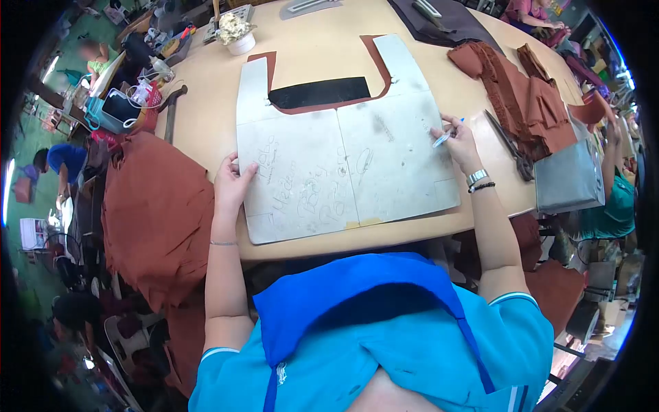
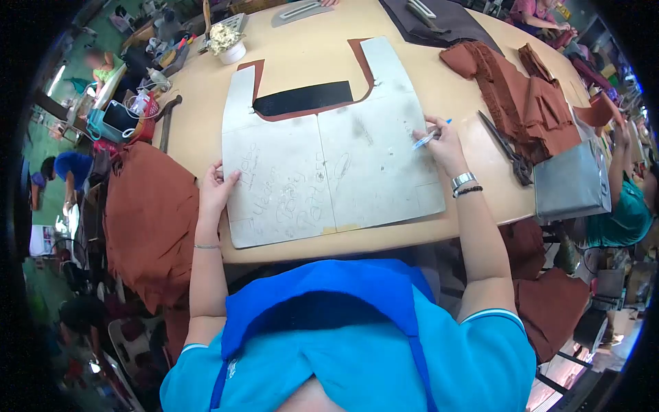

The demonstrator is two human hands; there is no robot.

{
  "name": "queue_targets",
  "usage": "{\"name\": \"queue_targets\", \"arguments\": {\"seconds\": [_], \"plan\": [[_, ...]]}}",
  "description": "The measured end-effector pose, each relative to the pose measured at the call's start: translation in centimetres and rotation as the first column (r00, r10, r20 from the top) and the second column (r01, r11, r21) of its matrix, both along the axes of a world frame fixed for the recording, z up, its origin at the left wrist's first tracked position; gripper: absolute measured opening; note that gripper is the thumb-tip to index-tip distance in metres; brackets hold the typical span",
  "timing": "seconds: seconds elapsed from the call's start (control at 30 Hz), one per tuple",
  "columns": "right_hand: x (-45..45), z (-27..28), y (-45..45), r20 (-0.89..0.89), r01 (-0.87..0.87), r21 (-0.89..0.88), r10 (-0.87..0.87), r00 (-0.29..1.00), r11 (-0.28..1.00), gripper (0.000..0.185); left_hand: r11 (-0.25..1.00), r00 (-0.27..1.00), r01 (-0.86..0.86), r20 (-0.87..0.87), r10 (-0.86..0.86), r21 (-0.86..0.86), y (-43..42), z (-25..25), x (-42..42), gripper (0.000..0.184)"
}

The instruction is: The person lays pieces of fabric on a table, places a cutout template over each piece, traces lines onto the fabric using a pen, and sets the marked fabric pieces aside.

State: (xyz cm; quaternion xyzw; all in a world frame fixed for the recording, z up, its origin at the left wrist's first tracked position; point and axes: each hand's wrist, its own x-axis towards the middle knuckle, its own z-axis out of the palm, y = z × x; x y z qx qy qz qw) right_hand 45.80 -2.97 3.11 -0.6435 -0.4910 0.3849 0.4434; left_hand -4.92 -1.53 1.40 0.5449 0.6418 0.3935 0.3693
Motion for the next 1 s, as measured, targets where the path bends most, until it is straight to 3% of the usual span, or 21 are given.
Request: {"name": "queue_targets", "arguments": {"seconds": [0.13,0.47,0.63,0.93,1.0], "plan": [[-0.2,-2.0,-0.3,0.157,0.086,0.043,-0.091,0.983,0.995,0.059,0.999,0.994,0.023,-0.105,-0.026,-0.025,1.0,-0.4,-0.6,0.063],[-1.9,-0.2,0.0,0.115,0.151,0.004,-0.151,0.982,0.989,0.060,1.000,0.946,-0.003,-0.323,-0.002,-0.016,2.4,0.4,-0.1,0.066],[-1.9,-0.2,0.3,0.101,0.146,-0.025,-0.143,0.985,0.989,0.061,0.999,0.941,-0.008,-0.340,-0.007,-0.045,2.3,1.3,0.3,0.065],[-0.5,-2.1,1.8,0.316,0.138,-0.039,-0.119,0.941,0.990,0.068,0.996,0.935,0.016,-0.352,-0.047,-0.091,2.6,2.1,0.4,0.063],[-0.9,-0.5,1.6,0.468,0.135,-0.082,-0.082,0.880,0.987,0.066,0.993,0.912,0.031,-0.404,-0.076,-0.115,2.8,2.2,0.4,0.062]]}}
